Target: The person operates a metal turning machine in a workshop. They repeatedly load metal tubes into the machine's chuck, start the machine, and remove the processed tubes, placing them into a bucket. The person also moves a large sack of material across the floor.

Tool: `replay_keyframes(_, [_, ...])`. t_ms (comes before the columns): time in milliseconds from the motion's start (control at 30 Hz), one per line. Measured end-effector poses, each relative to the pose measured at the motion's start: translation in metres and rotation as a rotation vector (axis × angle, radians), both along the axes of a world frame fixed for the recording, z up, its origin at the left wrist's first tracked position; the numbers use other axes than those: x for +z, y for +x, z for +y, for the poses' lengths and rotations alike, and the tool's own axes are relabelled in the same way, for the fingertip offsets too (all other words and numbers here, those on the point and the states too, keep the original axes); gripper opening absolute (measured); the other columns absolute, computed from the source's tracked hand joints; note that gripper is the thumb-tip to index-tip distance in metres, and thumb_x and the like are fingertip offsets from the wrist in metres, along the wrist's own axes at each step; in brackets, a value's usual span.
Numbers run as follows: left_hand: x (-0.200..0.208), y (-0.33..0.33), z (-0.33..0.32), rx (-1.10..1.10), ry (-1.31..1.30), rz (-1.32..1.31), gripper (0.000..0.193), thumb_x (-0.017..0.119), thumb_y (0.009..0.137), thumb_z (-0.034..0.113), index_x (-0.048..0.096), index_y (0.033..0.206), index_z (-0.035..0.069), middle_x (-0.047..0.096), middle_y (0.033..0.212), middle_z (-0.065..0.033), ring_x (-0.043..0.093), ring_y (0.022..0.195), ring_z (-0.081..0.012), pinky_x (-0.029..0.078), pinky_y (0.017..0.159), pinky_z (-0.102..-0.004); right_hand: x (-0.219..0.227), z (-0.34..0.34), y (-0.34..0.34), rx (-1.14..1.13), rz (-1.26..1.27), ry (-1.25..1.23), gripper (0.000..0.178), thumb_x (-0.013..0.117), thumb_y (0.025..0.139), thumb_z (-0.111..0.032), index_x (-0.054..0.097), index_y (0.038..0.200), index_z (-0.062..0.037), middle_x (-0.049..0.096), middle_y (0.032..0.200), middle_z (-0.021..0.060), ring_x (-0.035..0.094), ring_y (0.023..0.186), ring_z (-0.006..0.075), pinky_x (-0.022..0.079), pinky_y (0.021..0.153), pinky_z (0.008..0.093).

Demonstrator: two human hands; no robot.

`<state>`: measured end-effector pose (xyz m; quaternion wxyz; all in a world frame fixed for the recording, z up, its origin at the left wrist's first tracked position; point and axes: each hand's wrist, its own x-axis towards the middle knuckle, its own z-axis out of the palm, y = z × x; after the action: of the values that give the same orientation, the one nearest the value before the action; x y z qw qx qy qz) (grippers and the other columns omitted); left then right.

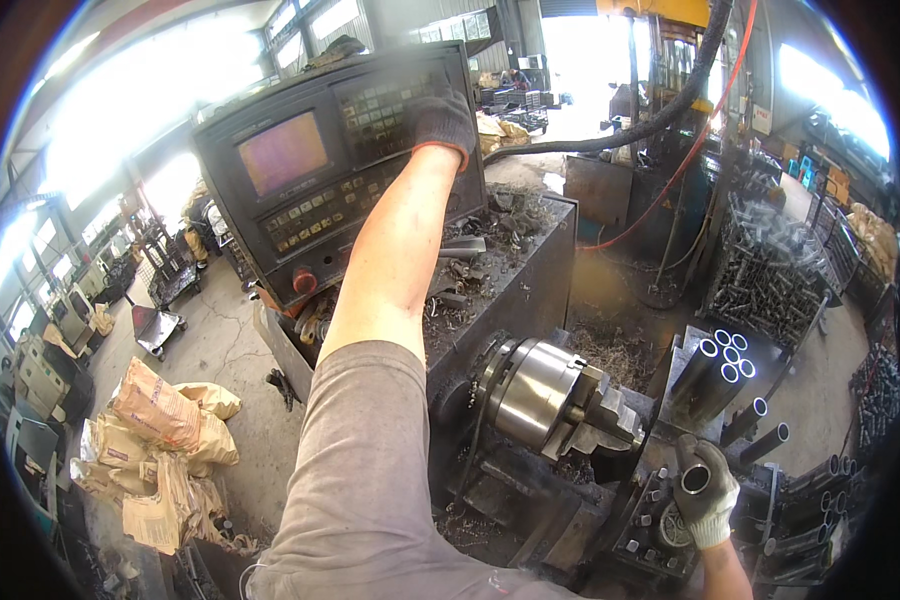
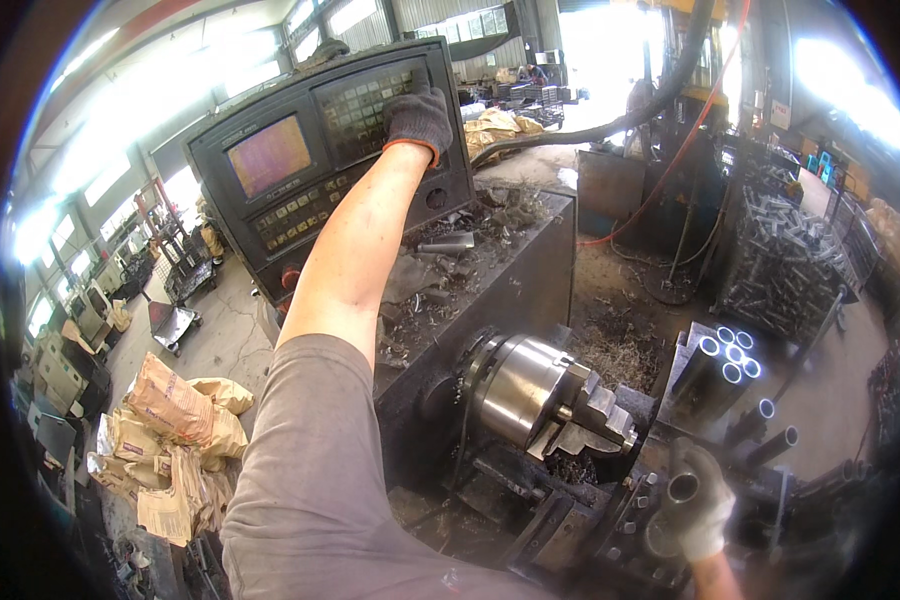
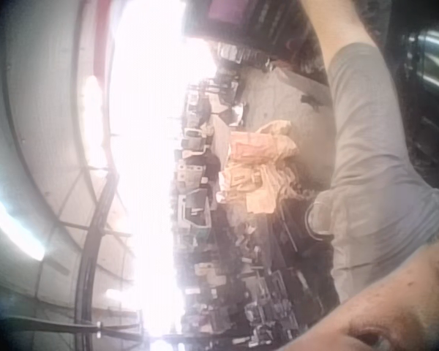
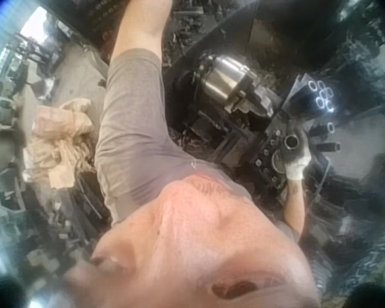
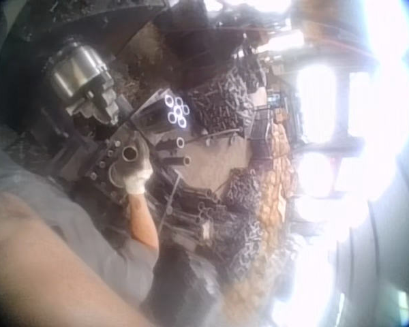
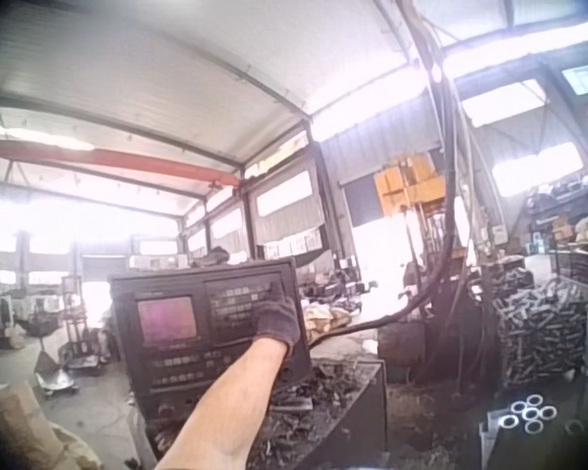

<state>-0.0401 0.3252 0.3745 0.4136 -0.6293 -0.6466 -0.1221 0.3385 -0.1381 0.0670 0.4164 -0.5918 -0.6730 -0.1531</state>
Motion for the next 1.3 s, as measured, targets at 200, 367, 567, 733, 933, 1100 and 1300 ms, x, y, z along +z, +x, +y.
replay_keyframes(200, [-0.005, -0.004, 0.008, 0.004, 0.039, 0.008, 0.048, 0.066, 0.089, 0.024, 0.065, 0.133, 0.006, 0.058, 0.146, -0.0309, 0.074, 0.091, -0.0471, 0.050, 0.055, -0.0642, 0.001, -0.003, -0.003, -0.023, 0.083, -0.035, 0.041, 0.082, 0.075, -0.002, 0.069, 0.113, -0.0046, 0.075, 0.111, 0.0197, 0.076, 0.098, 0.0410, 0.062, 0.083, 0.0445])
replay_keyframes(367, [0.003, -0.010, 0.014, -0.057, -0.027, -0.020, 0.050, 0.066, 0.090, 0.028, 0.063, 0.136, 0.008, 0.067, 0.135, -0.0283, 0.073, 0.099, -0.0470, 0.052, 0.061, -0.0662, 0.006, -0.004, -0.003, 0.005, 0.108, -0.065, 0.045, 0.080, 0.073, -0.002, 0.068, 0.116, -0.0060, 0.075, 0.114, 0.0201, 0.075, 0.100, 0.0413, 0.062, 0.085, 0.0447])
replay_keyframes(567, [-0.019, 0.007, -0.048, -0.099, 0.060, 0.066, 0.047, 0.063, 0.095, 0.035, 0.062, 0.133, 0.007, 0.057, 0.148, -0.0216, 0.075, 0.105, -0.0423, 0.058, 0.076, -0.0633, 0.003, -0.004, -0.001, 0.005, 0.115, -0.071, 0.049, 0.081, 0.071, -0.005, 0.067, 0.118, -0.0075, 0.074, 0.111, 0.0198, 0.074, 0.098, 0.0428, 0.061, 0.084, 0.0458])
replay_keyframes(733, [-0.112, -0.007, -0.162, -0.245, -0.198, -0.168, 0.061, 0.060, 0.099, 0.054, 0.059, 0.138, 0.007, 0.050, 0.155, -0.0171, 0.072, 0.115, -0.0434, 0.057, 0.083, -0.0641, -0.006, -0.005, 0.006, -0.016, 0.137, -0.074, 0.046, 0.082, 0.074, -0.006, 0.068, 0.118, -0.0073, 0.075, 0.110, 0.0207, 0.075, 0.099, 0.0418, 0.061, 0.084, 0.0457])
replay_keyframes(933, [-0.175, -0.116, -0.211, 0.039, -0.369, 0.039, 0.064, 0.051, 0.103, 0.058, 0.054, 0.150, 0.014, 0.034, 0.170, -0.0185, 0.066, 0.125, -0.0481, 0.058, 0.089, -0.0606, -0.005, -0.005, 0.005, -0.040, 0.080, -0.088, 0.048, 0.089, 0.076, -0.011, 0.071, 0.121, -0.0073, 0.078, 0.114, 0.0164, 0.078, 0.099, 0.0350, 0.063, 0.086, 0.0412])
replay_keyframes(1100, [-0.175, -0.150, -0.194, 0.016, -0.334, -0.164, 0.071, 0.047, 0.104, 0.062, 0.047, 0.157, 0.016, 0.022, 0.176, -0.0157, 0.066, 0.126, -0.0440, 0.056, 0.095, -0.0580, 0.002, -0.011, 0.002, -0.135, 0.210, -0.342, 0.055, 0.089, 0.078, -0.021, 0.069, 0.130, -0.0163, 0.076, 0.118, 0.0145, 0.076, 0.103, 0.0353, 0.062, 0.088, 0.0425])
replay_keyframes(1300, [-0.193, -0.130, -0.220, -0.196, -0.123, -0.342, 0.076, 0.047, 0.103, 0.064, 0.046, 0.158, 0.011, 0.023, 0.175, -0.0174, 0.062, 0.130, -0.0478, 0.047, 0.109, -0.0576, -0.015, -0.016, 0.017, 0.016, 0.201, -0.117, 0.054, 0.089, 0.077, -0.024, 0.069, 0.127, -0.0151, 0.076, 0.119, 0.0140, 0.076, 0.102, 0.0343, 0.062, 0.088, 0.0420])
